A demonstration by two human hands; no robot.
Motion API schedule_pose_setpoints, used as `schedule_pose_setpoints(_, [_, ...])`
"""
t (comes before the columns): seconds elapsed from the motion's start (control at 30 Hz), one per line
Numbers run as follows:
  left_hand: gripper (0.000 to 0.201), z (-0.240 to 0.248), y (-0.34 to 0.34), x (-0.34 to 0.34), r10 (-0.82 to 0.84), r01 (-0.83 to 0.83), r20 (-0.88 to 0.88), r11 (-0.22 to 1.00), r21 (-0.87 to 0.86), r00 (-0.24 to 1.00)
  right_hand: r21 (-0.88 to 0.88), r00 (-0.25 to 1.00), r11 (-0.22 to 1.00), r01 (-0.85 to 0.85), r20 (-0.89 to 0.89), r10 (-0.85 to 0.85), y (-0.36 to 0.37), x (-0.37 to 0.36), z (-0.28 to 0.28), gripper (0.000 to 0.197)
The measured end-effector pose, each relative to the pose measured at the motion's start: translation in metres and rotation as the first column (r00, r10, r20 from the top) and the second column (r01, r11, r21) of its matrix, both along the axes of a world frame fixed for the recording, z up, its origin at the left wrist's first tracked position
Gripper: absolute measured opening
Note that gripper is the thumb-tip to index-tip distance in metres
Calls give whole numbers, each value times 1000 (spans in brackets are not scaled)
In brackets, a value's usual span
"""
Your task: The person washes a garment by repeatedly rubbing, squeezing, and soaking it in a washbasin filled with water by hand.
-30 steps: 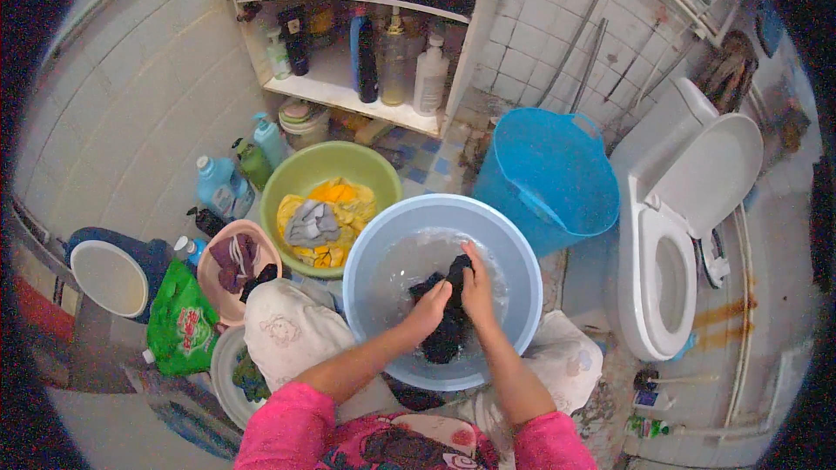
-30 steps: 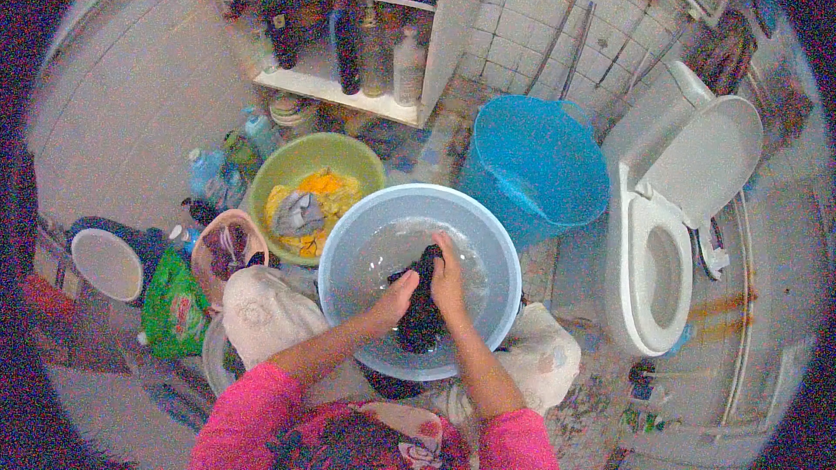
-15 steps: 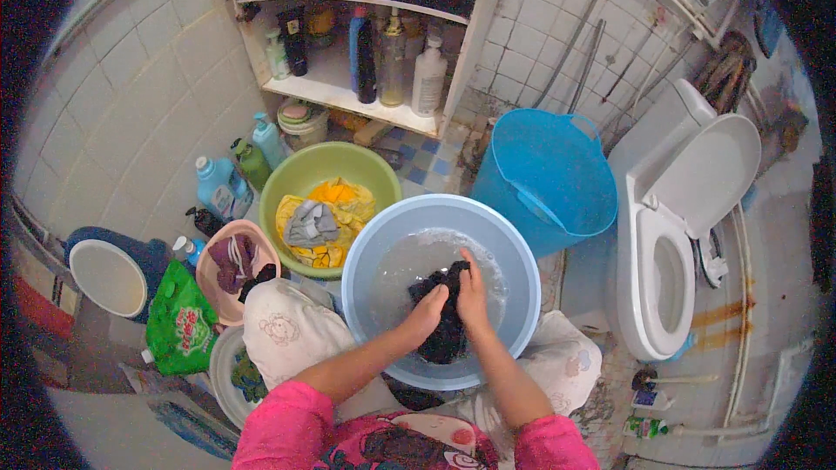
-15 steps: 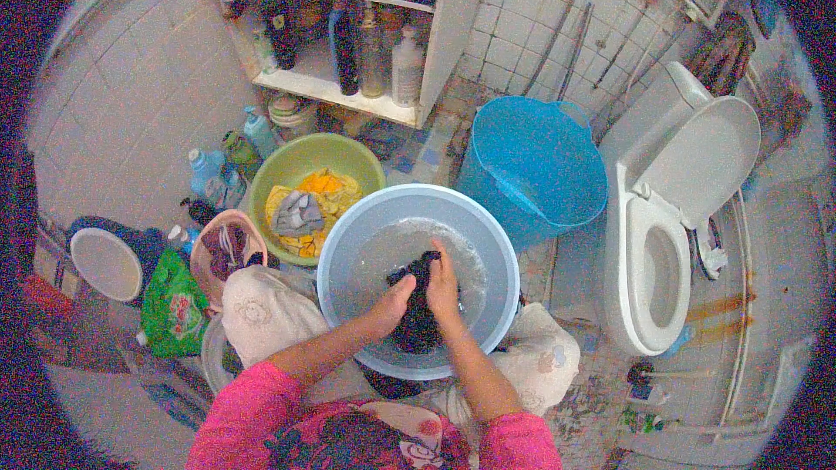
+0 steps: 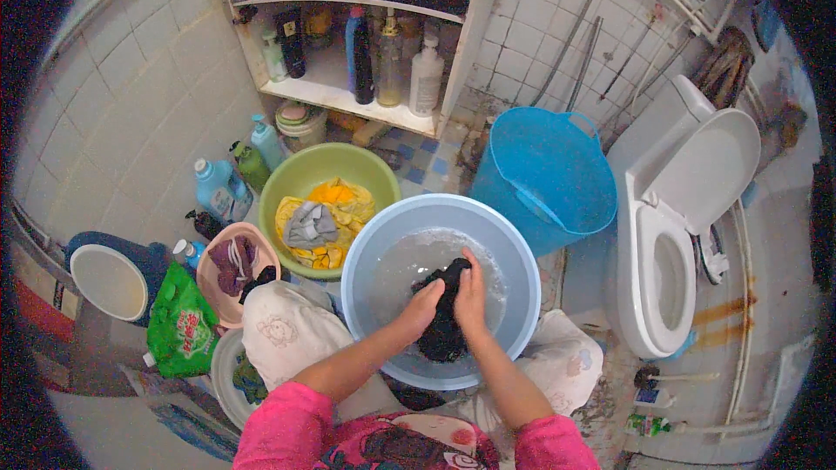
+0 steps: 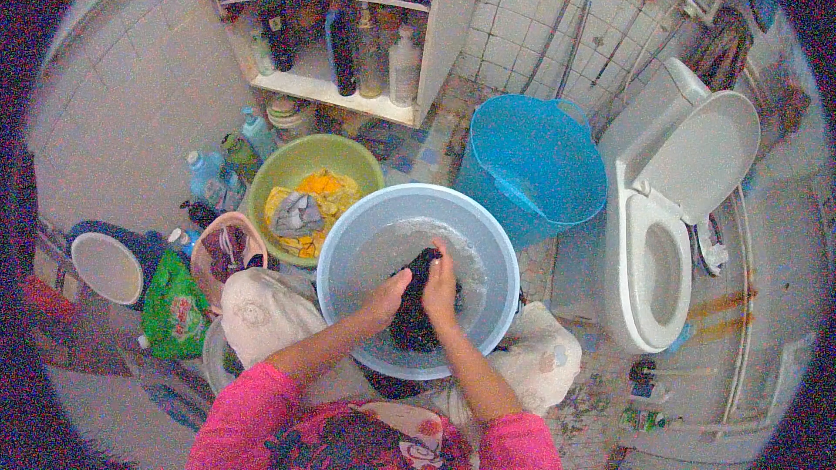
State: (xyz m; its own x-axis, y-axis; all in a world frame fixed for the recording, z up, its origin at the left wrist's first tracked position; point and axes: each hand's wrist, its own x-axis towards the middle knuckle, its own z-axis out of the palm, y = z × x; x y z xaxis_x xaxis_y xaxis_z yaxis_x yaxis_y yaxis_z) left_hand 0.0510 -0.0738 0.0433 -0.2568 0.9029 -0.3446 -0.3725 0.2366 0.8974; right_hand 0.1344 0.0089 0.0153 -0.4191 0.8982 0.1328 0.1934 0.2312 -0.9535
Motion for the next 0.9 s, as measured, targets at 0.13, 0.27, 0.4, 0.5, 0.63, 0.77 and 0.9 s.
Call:
schedule_pose_setpoints(0.13, [43,-34,7,-5,65,-64,-8,997,32,998,-15,993,1000,-15,117,17,3,3,3,33])
schedule_pose_setpoints(0.27, [41,-53,22,-31,291,-264,384,957,-121,876,200,968,948,-248,95,233,-49,-10,17,38])
schedule_pose_setpoints(0.4, [44,-37,12,-7,148,-158,321,987,3,935,233,983,957,-172,107,150,-43,-9,5,45])
schedule_pose_setpoints(0.5, [50,-20,0,-4,103,-92,314,994,-52,944,21,993,999,-40,111,38,-10,-3,9,41])
schedule_pose_setpoints(0.63, [48,0,6,-16,-192,177,-184,980,-92,964,-154,957,987,35,290,11,27,12,-17,36])
schedule_pose_setpoints(0.77, [59,-20,3,-12,35,37,-602,994,107,798,-483,974,872,77,-152,-170,22,8,-13,29])
schedule_pose_setpoints(0.9, [84,-28,4,-11,-17,57,-798,998,21,603,-689,900,719,-90,-365,-237,31,15,3,24])
